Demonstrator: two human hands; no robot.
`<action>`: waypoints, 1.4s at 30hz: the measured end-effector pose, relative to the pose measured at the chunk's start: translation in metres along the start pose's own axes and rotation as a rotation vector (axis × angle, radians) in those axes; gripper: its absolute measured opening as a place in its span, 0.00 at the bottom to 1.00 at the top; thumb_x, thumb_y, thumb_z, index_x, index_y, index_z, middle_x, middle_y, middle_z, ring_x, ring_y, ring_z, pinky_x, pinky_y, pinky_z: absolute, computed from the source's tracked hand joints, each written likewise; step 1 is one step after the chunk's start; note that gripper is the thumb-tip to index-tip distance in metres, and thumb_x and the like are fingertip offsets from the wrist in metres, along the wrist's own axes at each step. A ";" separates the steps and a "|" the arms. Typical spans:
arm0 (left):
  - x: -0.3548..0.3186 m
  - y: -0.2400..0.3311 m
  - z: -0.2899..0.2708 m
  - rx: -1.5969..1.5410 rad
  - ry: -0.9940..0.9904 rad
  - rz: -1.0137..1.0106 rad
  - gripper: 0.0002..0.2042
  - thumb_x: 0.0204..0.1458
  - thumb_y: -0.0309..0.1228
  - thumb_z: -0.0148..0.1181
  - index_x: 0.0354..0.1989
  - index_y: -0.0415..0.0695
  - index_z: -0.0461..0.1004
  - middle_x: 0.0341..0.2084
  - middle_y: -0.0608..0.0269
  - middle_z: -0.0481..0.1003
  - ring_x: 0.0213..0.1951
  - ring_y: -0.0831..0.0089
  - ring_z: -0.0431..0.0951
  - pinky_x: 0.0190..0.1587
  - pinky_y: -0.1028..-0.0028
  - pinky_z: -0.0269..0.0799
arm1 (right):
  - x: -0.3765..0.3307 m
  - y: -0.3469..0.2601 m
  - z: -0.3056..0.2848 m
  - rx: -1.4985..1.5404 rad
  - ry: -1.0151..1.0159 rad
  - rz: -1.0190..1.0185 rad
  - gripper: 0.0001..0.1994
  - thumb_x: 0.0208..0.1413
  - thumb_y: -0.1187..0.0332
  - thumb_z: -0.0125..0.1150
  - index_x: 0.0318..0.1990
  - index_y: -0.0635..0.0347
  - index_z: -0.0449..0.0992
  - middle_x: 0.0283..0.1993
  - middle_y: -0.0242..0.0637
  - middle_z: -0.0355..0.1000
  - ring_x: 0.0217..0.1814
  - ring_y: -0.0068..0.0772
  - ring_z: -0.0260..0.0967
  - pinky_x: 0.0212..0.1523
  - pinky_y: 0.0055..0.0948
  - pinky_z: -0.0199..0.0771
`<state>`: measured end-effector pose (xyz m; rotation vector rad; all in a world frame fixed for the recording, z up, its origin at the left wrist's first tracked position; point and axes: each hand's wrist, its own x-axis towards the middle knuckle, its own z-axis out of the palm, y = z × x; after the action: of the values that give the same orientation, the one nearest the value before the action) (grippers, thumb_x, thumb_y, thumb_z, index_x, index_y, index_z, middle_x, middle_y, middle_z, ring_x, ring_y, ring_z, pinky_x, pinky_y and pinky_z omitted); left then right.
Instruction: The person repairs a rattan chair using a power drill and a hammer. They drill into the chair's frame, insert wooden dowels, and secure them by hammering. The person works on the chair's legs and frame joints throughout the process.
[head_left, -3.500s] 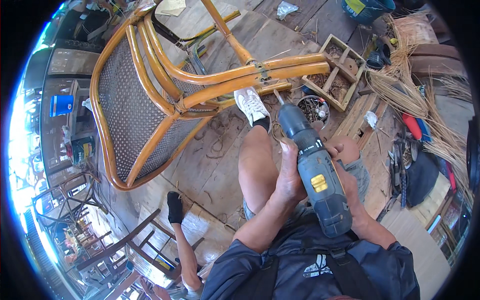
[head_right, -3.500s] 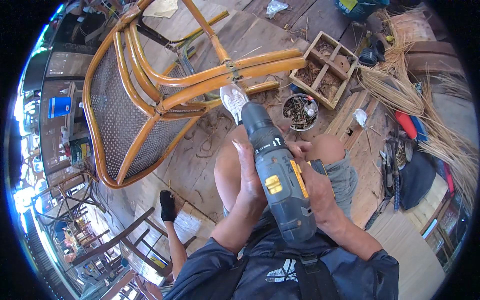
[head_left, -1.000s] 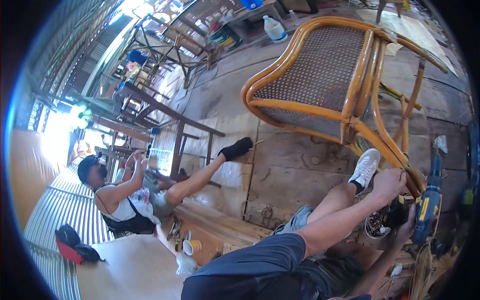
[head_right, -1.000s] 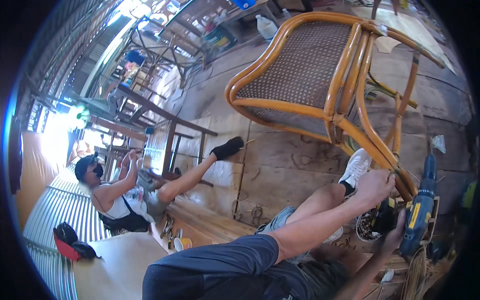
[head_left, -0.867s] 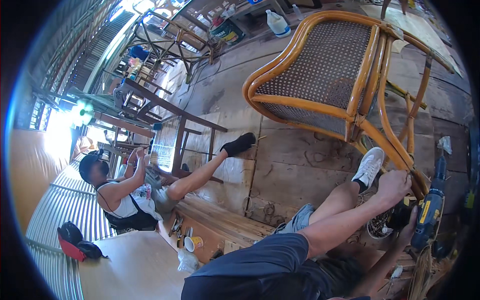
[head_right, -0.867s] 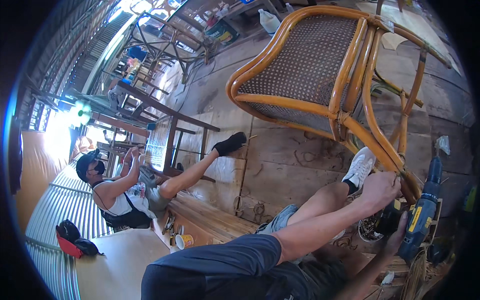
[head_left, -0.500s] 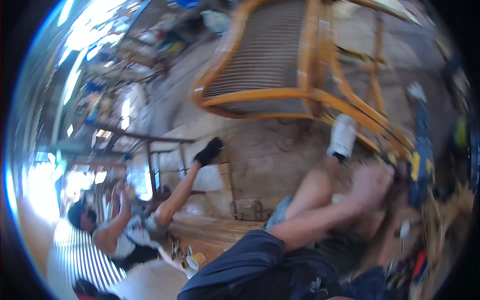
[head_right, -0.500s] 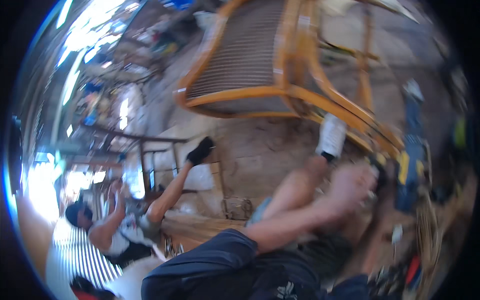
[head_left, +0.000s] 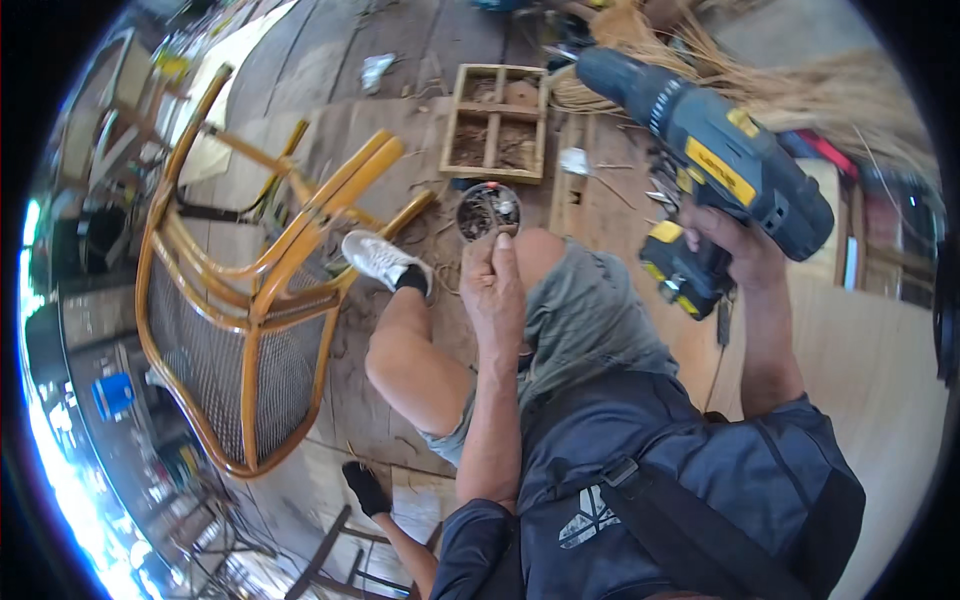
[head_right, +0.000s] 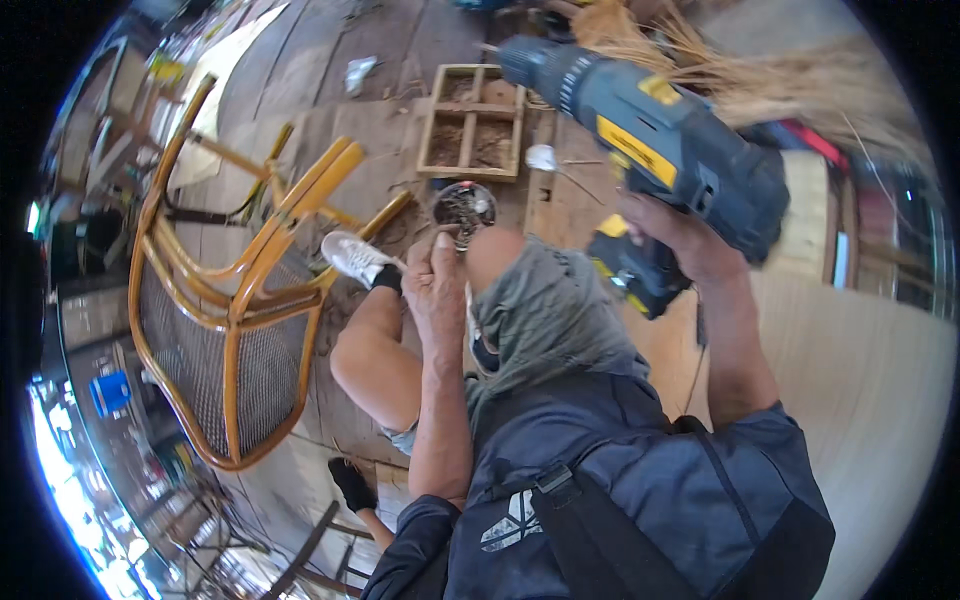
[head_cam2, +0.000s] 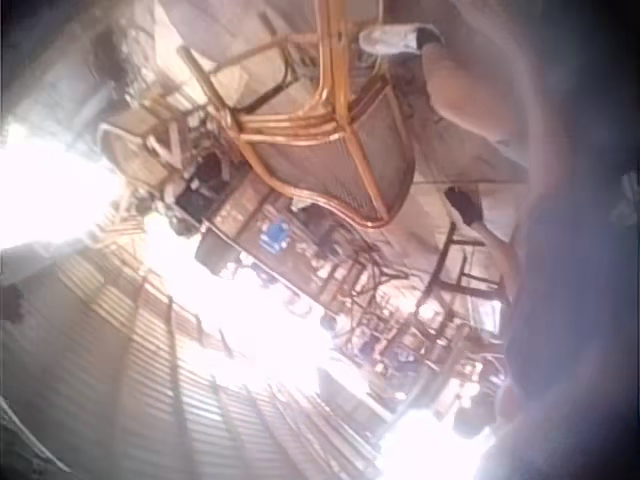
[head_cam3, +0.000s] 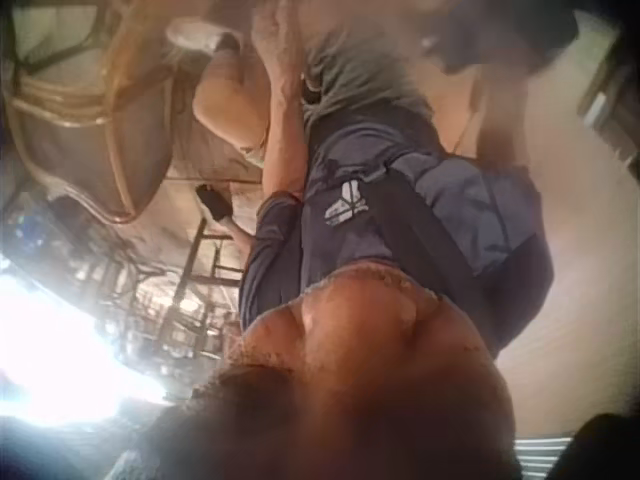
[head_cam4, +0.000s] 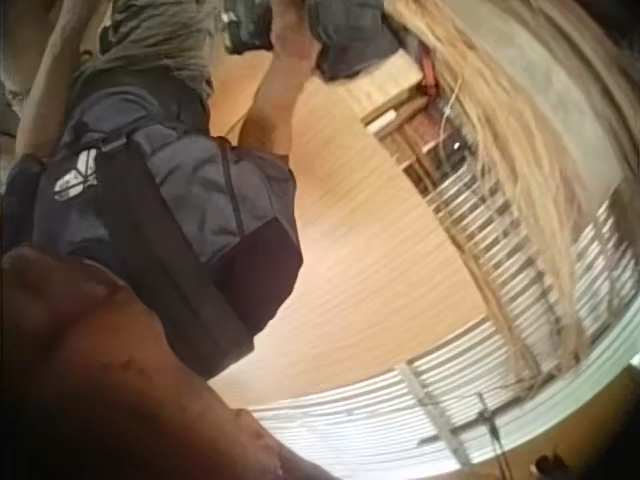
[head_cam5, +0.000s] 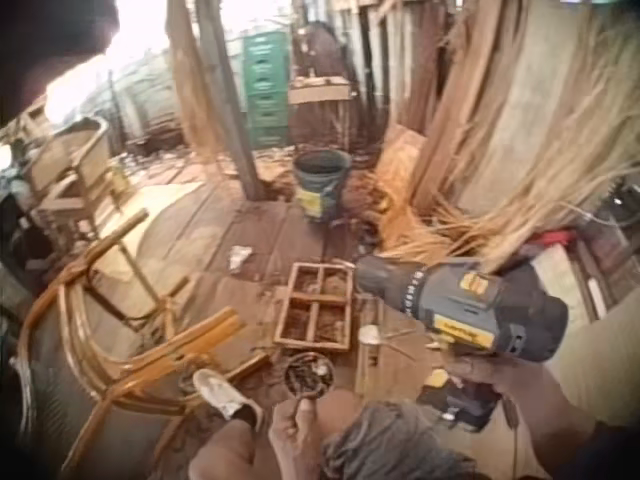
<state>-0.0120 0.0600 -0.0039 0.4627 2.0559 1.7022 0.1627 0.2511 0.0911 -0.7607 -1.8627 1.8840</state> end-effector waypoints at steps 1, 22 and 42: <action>-0.005 0.001 0.018 0.011 -0.074 -0.010 0.11 0.57 0.30 0.49 0.40 0.36 0.74 0.34 0.54 0.74 0.37 0.69 0.73 0.43 0.73 0.67 | -0.022 -0.001 -0.016 -0.135 0.087 0.002 0.14 0.52 0.64 0.59 0.42 0.63 0.71 0.29 0.35 0.68 0.30 0.24 0.66 0.32 0.25 0.67; -0.014 -0.086 0.154 -0.377 -0.756 -0.928 0.14 0.56 0.30 0.49 0.50 0.41 0.67 0.39 0.64 0.75 0.34 0.76 0.74 0.33 0.77 0.69 | -0.153 0.168 -0.084 -1.040 0.084 0.142 0.46 0.32 0.75 0.68 0.64 0.56 0.51 0.53 0.47 0.67 0.53 0.50 0.66 0.49 0.37 0.69; -0.016 -0.109 0.154 -0.241 -0.605 -0.283 0.15 0.51 0.38 0.56 0.35 0.36 0.75 0.23 0.62 0.74 0.26 0.73 0.74 0.31 0.74 0.70 | -0.119 0.238 -0.090 -1.275 -0.086 0.084 0.49 0.30 0.78 0.68 0.66 0.58 0.49 0.44 0.50 0.67 0.45 0.55 0.65 0.43 0.44 0.66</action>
<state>0.0836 0.1601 -0.1333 0.5027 1.3927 1.3957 0.3355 0.2373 -0.1303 -1.0794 -3.0334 0.5291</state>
